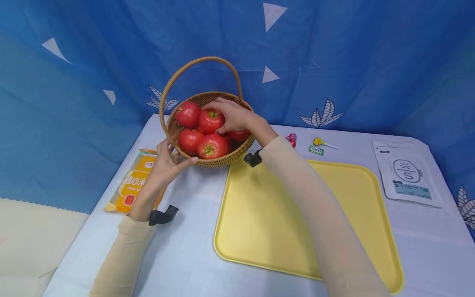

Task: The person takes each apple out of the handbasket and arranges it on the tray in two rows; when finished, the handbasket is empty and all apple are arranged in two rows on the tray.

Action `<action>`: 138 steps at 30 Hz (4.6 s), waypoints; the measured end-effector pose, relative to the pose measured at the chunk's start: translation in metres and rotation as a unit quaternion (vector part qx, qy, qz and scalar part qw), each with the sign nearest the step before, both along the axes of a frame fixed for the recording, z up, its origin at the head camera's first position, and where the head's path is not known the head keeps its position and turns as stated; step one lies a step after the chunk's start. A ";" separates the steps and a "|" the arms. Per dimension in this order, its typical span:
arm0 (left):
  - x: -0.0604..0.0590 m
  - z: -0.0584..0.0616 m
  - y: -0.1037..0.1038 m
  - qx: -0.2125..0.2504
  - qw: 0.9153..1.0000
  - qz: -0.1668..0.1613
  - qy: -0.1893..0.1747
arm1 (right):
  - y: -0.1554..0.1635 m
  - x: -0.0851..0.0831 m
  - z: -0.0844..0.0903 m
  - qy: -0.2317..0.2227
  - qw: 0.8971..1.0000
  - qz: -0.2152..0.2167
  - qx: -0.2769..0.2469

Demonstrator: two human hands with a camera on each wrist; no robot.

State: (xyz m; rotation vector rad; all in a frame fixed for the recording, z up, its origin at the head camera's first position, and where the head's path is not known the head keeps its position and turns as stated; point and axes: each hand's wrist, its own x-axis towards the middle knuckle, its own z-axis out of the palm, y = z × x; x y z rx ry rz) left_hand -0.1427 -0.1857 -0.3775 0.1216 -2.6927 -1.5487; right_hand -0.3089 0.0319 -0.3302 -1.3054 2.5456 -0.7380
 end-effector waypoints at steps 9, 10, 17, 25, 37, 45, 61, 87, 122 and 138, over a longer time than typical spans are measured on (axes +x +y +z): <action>0.000 0.000 0.000 0.010 1.000 0.000 -0.008 | 0.055 0.046 0.021 0.045 0.993 -0.050 -0.100; 0.000 -0.001 0.000 0.009 1.000 -0.001 -0.007 | 0.063 0.054 0.021 0.055 0.991 -0.056 -0.108; -0.001 -0.001 0.000 0.007 1.000 0.001 -0.013 | 0.118 0.104 0.004 0.119 0.982 -0.088 -0.118; 0.000 -0.001 0.000 0.005 1.000 0.004 -0.015 | 0.131 0.133 -0.051 0.041 0.992 -0.107 -0.054; 0.001 -0.002 -0.001 0.011 1.000 -0.003 -0.007 | 0.113 0.139 -0.085 -0.006 0.995 -0.092 -0.027; 0.002 0.000 -0.003 0.009 1.000 -0.003 -0.003 | 0.109 0.142 -0.087 -0.023 0.995 -0.100 -0.006; 0.001 0.000 -0.004 0.006 1.000 0.000 0.006 | 0.063 0.094 0.007 0.090 0.992 0.044 -0.083; 0.000 -0.003 -0.002 0.013 1.000 -0.009 0.006 | 0.023 0.047 -0.005 -0.061 0.992 0.105 -0.041; -0.002 -0.004 -0.002 0.008 1.000 -0.009 0.002 | 0.217 0.150 -0.105 -0.224 0.950 -0.164 -0.144; -0.001 -0.002 -0.001 0.007 1.000 -0.008 0.001 | 0.211 0.139 -0.081 -0.178 0.971 -0.134 -0.091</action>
